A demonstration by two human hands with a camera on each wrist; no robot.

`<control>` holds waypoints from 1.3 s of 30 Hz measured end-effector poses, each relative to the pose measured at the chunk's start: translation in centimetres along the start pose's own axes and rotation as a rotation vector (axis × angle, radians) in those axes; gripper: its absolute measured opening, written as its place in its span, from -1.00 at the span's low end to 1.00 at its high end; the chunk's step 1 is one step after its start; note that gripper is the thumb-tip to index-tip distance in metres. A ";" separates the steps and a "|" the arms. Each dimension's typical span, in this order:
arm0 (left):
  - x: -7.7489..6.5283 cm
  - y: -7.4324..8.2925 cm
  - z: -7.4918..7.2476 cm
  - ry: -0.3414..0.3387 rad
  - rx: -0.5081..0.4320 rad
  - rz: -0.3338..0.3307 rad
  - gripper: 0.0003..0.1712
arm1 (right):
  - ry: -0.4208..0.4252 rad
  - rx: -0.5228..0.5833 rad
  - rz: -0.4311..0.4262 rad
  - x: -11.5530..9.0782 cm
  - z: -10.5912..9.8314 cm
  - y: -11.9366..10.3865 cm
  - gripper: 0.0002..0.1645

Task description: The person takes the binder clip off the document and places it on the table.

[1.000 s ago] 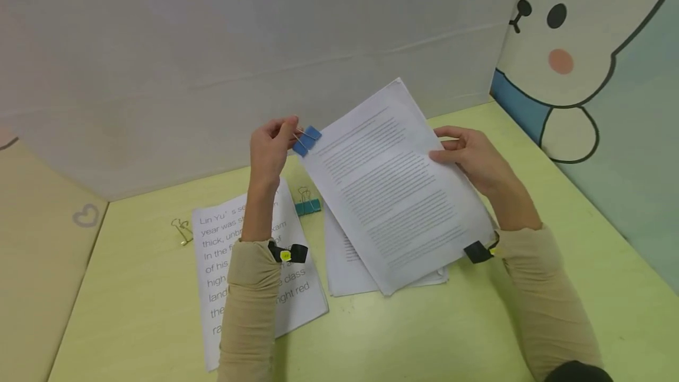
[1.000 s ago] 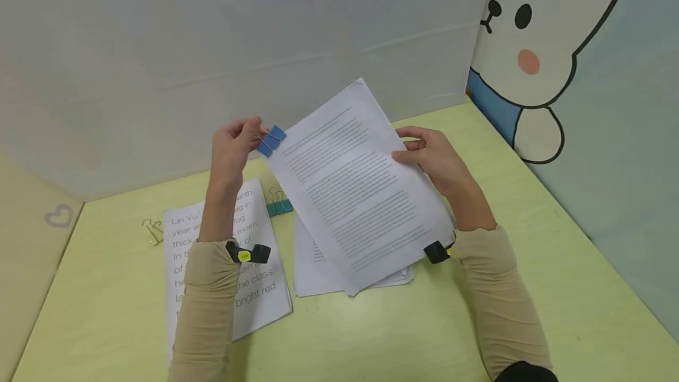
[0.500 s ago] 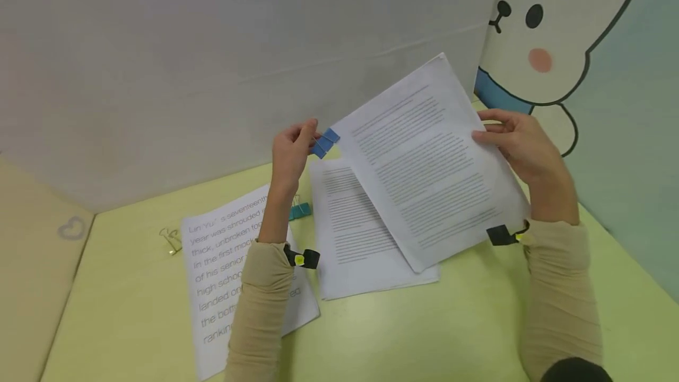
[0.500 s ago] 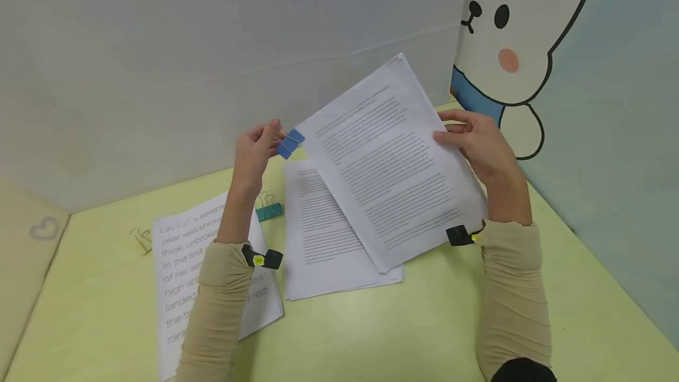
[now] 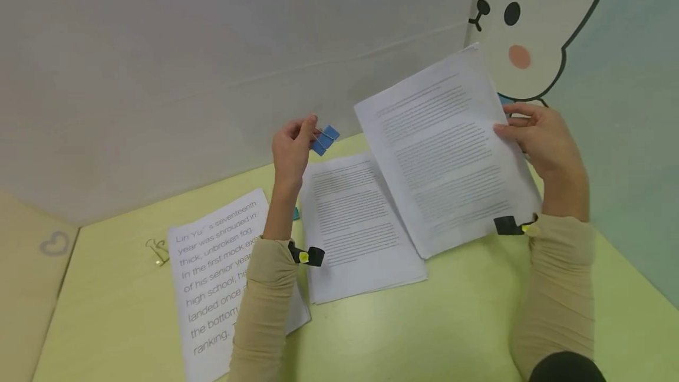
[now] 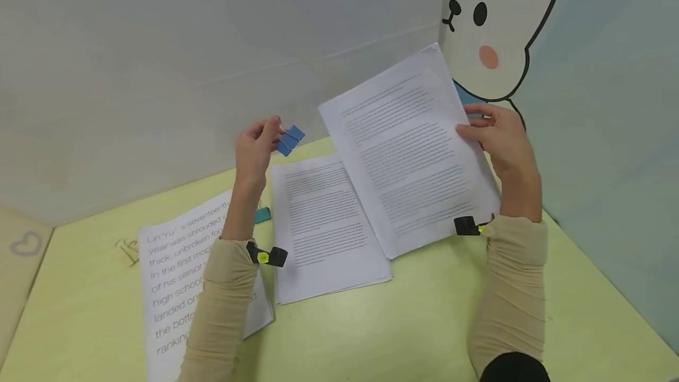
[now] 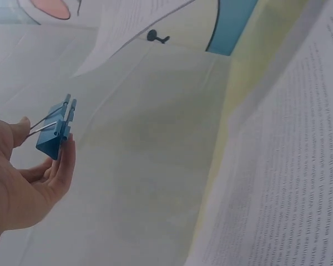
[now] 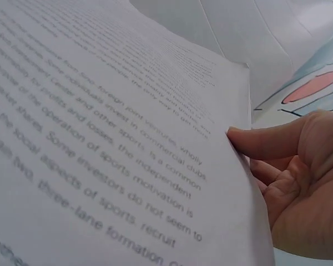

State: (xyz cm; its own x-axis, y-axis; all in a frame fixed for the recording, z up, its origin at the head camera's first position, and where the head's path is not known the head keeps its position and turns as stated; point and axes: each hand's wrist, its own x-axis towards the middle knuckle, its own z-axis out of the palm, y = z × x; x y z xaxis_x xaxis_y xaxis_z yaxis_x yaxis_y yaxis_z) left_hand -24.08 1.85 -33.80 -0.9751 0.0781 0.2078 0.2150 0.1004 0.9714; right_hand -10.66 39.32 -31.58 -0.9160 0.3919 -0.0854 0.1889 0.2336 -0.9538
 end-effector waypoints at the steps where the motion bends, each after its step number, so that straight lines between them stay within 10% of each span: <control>1: -0.2 -0.2 0.5 -0.016 0.025 -0.006 -0.58 | 0.022 -0.006 0.017 0.0 -0.4 0.2 -0.55; 18: -5.4 -4.0 12.4 -0.509 0.203 -0.179 -0.41 | 0.170 -0.230 0.178 1.3 -2.4 3.7 -0.29; 25: -6.4 -4.6 13.8 -0.590 0.268 -0.266 -0.38 | 0.138 -0.317 0.233 2.2 -2.7 5.9 -0.29; 39: -6.9 -4.5 14.1 -0.591 0.471 -0.185 -0.35 | 0.100 -0.611 0.142 2.7 -3.2 6.1 -0.37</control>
State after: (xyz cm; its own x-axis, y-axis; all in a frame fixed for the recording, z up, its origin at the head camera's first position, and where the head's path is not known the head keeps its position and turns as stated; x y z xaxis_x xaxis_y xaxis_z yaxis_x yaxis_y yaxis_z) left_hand -17.51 14.85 -41.23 -0.8346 0.5215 -0.1773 0.1815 0.5642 0.8054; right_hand -10.88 44.66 -36.72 -0.8352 0.5309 -0.1432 0.5009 0.6272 -0.5964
